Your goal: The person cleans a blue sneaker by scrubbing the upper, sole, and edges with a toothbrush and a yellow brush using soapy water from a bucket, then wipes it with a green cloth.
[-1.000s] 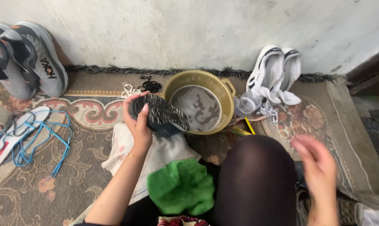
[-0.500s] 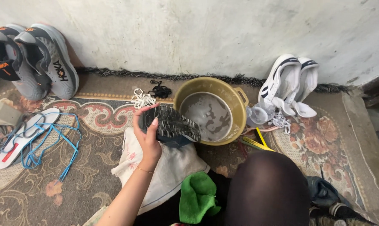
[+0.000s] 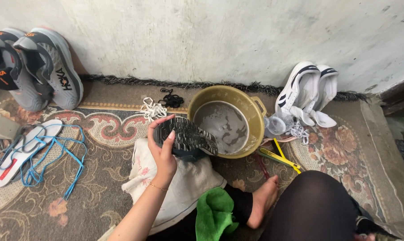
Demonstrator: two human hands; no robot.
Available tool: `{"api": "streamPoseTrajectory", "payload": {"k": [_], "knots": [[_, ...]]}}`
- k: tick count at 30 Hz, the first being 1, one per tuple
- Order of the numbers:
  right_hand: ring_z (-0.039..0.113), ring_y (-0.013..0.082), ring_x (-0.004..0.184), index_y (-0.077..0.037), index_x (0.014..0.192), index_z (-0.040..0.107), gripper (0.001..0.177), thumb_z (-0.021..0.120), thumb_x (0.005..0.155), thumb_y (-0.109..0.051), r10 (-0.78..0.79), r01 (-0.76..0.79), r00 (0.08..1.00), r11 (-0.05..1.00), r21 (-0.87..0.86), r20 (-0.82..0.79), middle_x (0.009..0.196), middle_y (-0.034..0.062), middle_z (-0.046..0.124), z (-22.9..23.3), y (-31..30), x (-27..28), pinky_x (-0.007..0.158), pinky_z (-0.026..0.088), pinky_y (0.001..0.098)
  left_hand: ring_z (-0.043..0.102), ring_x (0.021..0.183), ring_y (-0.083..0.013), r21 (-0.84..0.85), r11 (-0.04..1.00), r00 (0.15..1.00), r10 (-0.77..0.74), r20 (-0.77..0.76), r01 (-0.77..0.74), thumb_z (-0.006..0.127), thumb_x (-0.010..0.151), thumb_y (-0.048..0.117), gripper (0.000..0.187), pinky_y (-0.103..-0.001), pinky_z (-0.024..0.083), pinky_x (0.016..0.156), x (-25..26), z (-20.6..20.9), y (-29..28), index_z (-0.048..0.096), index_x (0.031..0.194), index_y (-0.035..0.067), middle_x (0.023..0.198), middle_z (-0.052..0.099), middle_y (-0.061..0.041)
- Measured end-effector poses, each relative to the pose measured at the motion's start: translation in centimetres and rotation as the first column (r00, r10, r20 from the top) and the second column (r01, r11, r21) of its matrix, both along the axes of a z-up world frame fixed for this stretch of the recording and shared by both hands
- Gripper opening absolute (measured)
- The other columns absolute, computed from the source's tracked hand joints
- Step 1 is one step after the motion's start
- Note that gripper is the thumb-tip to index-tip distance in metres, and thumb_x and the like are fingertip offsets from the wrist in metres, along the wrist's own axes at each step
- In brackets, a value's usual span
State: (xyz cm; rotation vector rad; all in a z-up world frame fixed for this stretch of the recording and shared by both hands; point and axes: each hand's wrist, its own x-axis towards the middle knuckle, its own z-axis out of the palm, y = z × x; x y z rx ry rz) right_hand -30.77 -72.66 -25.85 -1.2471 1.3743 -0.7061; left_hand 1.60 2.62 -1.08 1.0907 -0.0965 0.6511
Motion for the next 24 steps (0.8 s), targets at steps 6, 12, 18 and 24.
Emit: {"api": "streamPoseTrajectory", "payload": {"k": [6, 12, 18, 24], "knots": [[0.068, 0.0165, 0.086, -0.005, 0.112, 0.075, 0.053, 0.045, 0.131, -0.045, 0.401, -0.453, 0.892, 0.797, -0.400, -0.211, 0.101, 0.0079, 0.072, 9.3, 14.0, 14.3, 0.072, 0.052, 0.0303, 0.065, 0.121, -0.0326, 0.066, 0.997, 0.999, -0.024, -0.037, 0.027, 0.063, 0.091, 0.029, 0.040, -0.048, 0.052, 0.107, 0.0, 0.3, -0.5, 0.053, 0.124, 0.007, 0.125, 0.067, -0.020], [0.066, 0.0233, 0.098, -0.003, 0.112, 0.079, 0.043, 0.064, 0.098, -0.041, 0.711, -0.814, 0.556, 0.570, -0.109, -0.431, 0.104, 0.0137, 0.077, 14.9, 22.1, 26.8, 0.085, 0.047, 0.0356, 0.063, 0.126, -0.0361, -0.006, 0.997, 0.997, -0.082, -0.004, 0.082, 0.062, 0.092, 0.027, 0.040, -0.051, 0.049, 0.111, 0.1, -0.4, -1.2, 0.050, 0.123, 0.005, 0.128, 0.064, -0.026], [0.061, 0.0439, 0.128, -0.006, 0.118, 0.080, 0.047, 0.065, 0.091, -0.042, 0.553, -0.975, -0.153, 0.049, 0.216, -0.819, 0.125, 0.0213, 0.075, 16.2, 28.4, 35.9, 0.109, 0.047, 0.0527, 0.061, 0.126, -0.0366, -0.097, 0.991, 0.996, -0.087, 0.003, 0.087, 0.060, 0.087, 0.029, 0.045, -0.052, 0.046, 0.107, 1.5, -1.6, -0.8, 0.049, 0.121, 0.000, 0.129, 0.064, -0.029], [0.072, 0.0340, 0.110, -0.014, 0.108, 0.082, 0.053, 0.076, 0.072, -0.052, 0.080, -0.776, -0.630, -0.115, 0.620, -0.773, 0.107, 0.0122, 0.078, 3.1, 29.1, 39.8, 0.093, 0.059, 0.0470, 0.064, 0.118, -0.0385, -0.124, 0.989, 0.997, -0.077, -0.015, 0.074, 0.059, 0.084, 0.029, 0.050, -0.054, 0.049, 0.101, 1.8, -1.9, -1.1, 0.049, 0.122, -0.003, 0.123, 0.066, -0.033]]}}
